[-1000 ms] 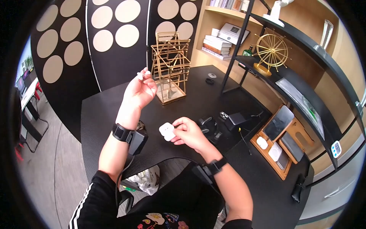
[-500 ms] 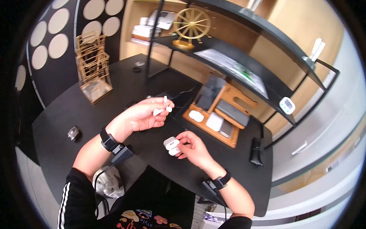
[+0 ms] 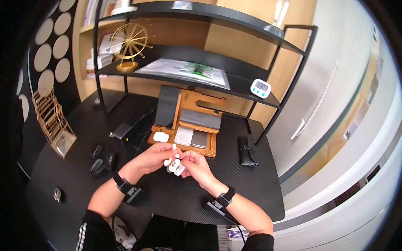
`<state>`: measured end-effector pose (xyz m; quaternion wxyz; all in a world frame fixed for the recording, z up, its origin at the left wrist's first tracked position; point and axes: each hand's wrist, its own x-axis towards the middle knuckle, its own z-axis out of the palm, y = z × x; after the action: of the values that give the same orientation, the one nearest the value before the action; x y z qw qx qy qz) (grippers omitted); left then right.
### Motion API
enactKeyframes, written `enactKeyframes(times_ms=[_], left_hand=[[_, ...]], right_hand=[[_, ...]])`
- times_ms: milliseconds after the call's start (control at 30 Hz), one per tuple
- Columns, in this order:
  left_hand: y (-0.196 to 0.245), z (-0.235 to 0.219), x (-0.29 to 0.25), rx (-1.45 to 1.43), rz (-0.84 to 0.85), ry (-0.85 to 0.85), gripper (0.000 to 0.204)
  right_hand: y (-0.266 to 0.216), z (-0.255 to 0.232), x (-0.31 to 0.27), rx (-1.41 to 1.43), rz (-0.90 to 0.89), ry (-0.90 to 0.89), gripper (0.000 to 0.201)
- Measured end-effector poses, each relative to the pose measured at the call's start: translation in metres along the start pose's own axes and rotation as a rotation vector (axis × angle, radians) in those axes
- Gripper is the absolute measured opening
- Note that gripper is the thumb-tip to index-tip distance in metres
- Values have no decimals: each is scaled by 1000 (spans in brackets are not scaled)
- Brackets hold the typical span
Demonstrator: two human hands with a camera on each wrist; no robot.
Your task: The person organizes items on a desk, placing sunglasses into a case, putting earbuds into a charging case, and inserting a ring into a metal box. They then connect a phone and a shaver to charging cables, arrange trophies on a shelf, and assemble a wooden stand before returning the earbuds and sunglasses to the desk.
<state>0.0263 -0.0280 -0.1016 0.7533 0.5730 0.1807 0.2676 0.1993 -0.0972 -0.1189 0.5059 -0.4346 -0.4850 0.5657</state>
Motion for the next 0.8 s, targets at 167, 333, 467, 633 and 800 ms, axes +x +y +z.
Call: enactKeyframes(times_ms=[167,333,467,633,800], left_hand=[[-14,-14,5,-198,-14,-15,19],[-13,-19,0,-269,-47,-52,15],[-20,-13,2,-296,1,-21,14],[-22,-13,5,-307,59,12,14],[-31,-11,5,-353,63,97,16]], right_hand=[[12,-11,2,34,19,53,9],[14,-8,7,-29,-52,85,10],[21,-9,25,-59,-188,162,8],[25,-8,42,19,-302,195,7],[36,-8,38,52,-264,204,8]])
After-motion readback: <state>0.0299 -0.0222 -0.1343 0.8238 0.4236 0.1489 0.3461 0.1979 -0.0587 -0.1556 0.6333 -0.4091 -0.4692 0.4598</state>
